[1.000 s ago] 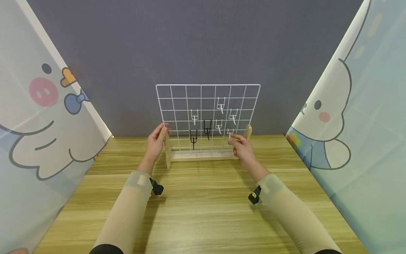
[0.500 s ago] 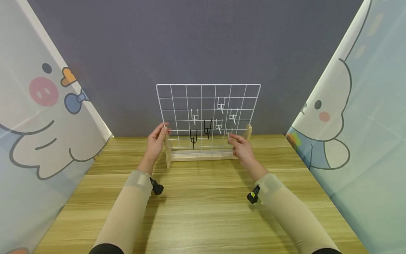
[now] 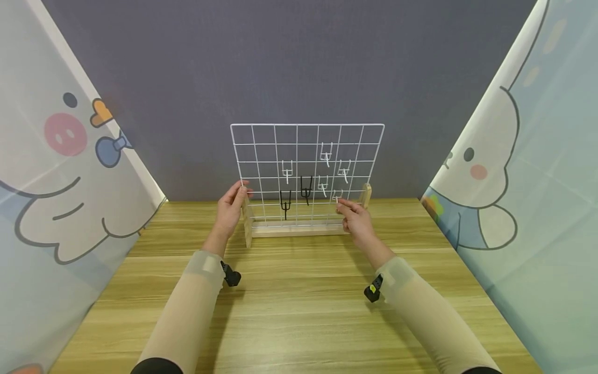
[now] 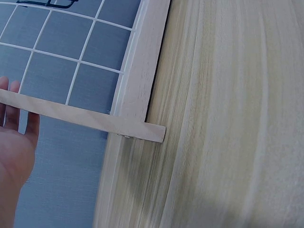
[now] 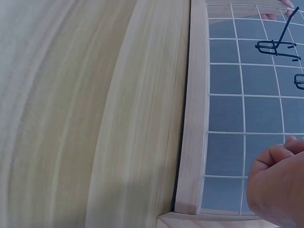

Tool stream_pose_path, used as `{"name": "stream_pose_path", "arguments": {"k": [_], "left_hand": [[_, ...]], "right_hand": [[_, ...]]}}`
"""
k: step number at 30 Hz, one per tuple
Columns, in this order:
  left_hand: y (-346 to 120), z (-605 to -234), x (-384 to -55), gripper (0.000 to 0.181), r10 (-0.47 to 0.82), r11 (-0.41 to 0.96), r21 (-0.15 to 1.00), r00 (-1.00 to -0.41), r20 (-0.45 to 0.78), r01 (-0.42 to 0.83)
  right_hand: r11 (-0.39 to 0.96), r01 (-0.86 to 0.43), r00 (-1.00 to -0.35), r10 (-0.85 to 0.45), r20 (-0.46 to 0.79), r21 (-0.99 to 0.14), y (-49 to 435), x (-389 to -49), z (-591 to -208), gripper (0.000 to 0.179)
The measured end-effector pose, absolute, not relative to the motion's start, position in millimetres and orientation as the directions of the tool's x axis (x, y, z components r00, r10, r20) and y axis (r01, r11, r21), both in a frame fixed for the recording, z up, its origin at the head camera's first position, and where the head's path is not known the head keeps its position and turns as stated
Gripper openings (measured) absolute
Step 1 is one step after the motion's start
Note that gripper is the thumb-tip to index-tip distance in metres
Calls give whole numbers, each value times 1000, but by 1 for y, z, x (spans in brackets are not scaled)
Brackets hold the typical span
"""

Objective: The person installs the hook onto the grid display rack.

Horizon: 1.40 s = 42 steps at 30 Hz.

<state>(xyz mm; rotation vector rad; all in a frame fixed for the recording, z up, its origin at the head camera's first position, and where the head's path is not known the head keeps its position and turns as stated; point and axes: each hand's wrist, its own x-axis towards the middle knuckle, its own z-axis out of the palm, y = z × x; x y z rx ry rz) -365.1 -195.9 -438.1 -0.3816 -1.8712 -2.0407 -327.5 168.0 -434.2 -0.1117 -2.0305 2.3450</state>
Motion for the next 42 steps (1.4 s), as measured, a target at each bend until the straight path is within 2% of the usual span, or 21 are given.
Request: {"name": "stream_pose_path", "arguments": {"k": [27, 42], "left_hand": [[-196, -440, -365, 37, -77, -83, 899, -902, 424, 430], [-196, -439, -366, 38, -74, -90, 894, -898, 434, 439]], "right_hand": [[-181, -1, -997, 79, -13, -983, 175, -318, -446, 42], [-78, 18, -999, 35, -21, -997, 184, -303, -451, 49]]}}
